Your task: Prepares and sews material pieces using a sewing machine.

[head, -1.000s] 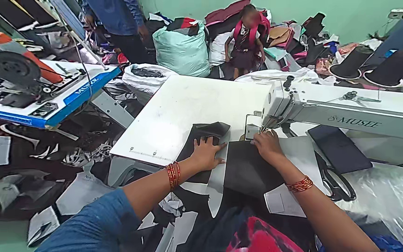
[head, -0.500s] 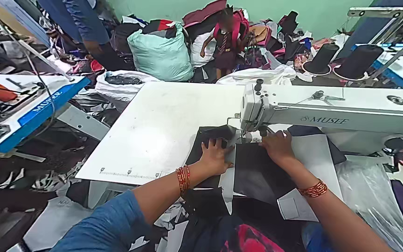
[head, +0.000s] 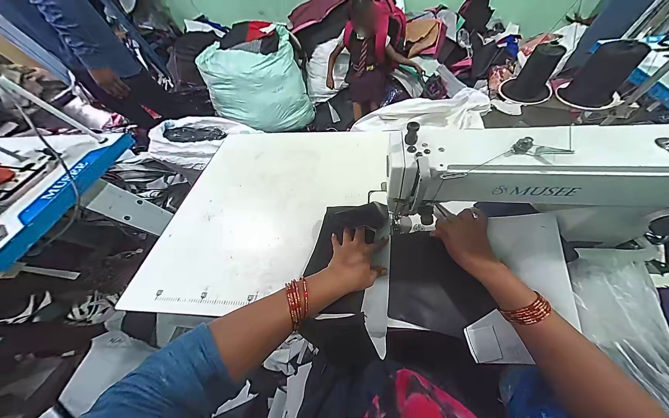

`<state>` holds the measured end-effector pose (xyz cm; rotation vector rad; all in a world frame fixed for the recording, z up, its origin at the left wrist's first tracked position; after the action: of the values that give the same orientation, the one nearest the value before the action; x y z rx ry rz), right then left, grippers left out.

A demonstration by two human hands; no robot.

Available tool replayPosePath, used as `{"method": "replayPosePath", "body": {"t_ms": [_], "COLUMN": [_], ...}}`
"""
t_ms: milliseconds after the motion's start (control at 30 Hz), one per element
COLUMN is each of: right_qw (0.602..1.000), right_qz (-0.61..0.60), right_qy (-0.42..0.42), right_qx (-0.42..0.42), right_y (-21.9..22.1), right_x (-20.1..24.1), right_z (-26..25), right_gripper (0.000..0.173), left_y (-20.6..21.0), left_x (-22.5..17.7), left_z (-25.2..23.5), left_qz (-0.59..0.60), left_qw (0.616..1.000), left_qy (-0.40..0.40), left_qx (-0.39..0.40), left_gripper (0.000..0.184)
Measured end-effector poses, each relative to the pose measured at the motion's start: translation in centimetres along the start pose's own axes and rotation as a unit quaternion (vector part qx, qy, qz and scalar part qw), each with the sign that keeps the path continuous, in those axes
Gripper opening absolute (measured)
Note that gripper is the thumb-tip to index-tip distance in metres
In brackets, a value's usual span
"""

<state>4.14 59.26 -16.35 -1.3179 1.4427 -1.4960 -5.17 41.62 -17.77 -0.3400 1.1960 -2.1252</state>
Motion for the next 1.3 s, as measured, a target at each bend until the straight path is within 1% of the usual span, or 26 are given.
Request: {"method": "replayPosePath", "body": {"t_ms": [100, 200, 300, 500, 633, 700, 767, 833, 900, 933, 1133, 1233, 1300], "right_qw": [1.0, 1.0, 1.0, 1.0, 1.0, 1.0, 0.997, 0.988, 0.978, 0.975, 0.963, 0.956, 0.963], "right_qz": [-0.003, -0.011, -0.003, 0.01, 0.003, -0.014, -0.043, -0.075, -0.054, -0.038, -0.004, 0.011, -0.007], "right_qy": [0.004, -0.006, -0.009, 0.005, 0.028, 0.019, -0.025, -0.047, -0.029, -0.012, 0.091, 0.092, 0.072], "right_qx": [0.0, -0.018, -0.024, 0.013, 0.012, 0.016, 0.056, 0.13, 0.198, 0.218, 0.255, 0.278, 0.26], "right_y": [-0.5, -0.5, -0.5, -0.3, -0.6, -0.9, -0.3, 1.2, 2.8, 3.2, 3.9, 3.8, 3.2], "right_x": [-0.4, -1.0, -1.1, -0.8, -0.4, 1.0, 3.7, 6.2, 7.7, 8.1, 9.0, 9.4, 9.0], "right_z": [0.1, 0.2, 0.1, 0.1, -0.3, -0.6, -0.7, -0.5, -0.6, -0.9, -2.2, -1.8, -0.8], "right_gripper": [0.029, 0.024, 0.023, 0.029, 0.027, 0.026, 0.028, 0.038, 0.046, 0.048, 0.049, 0.051, 0.045], "left_y": [0.0, 0.0, -0.1, -0.1, -0.1, -0.1, 0.0, -0.1, 0.0, 0.0, 0.0, 0.0, -0.1], "left_x": [-0.4, -0.8, -0.9, -0.8, -0.8, -0.8, -0.7, -0.7, -0.8, -0.7, -0.7, -0.8, -0.8], "left_z": [-0.2, -0.5, -0.6, -0.5, -0.6, -0.6, -0.6, -0.6, -0.5, -0.5, -0.5, -0.5, -0.6], "left_qz": [0.001, 0.004, -0.001, -0.004, -0.008, -0.006, -0.007, -0.006, -0.008, -0.01, -0.01, -0.011, -0.011], "left_qw": [1.0, 1.0, 1.0, 1.0, 1.0, 1.0, 1.0, 1.0, 1.0, 1.0, 1.0, 1.0, 1.0], "left_qy": [0.004, -0.004, -0.011, -0.011, -0.012, -0.013, -0.012, -0.011, -0.011, -0.012, -0.014, -0.016, -0.013], "left_qx": [-0.002, 0.008, 0.008, -0.001, -0.002, -0.004, -0.007, -0.01, -0.01, -0.009, -0.004, -0.004, -0.006], "left_gripper": [0.072, 0.074, 0.074, 0.074, 0.074, 0.074, 0.074, 0.074, 0.074, 0.074, 0.075, 0.075, 0.076]}}
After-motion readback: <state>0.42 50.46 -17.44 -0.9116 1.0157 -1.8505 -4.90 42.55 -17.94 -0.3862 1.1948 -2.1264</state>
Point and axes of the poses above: each hand's wrist, its own z-axis away from the middle knuckle, its own y-axis out of the palm, x = y × z, the point moved 10 cm from there along -z, towards the middle knuckle, and after that the axes turned 7 degrees about -y, right-handed, at the moved point
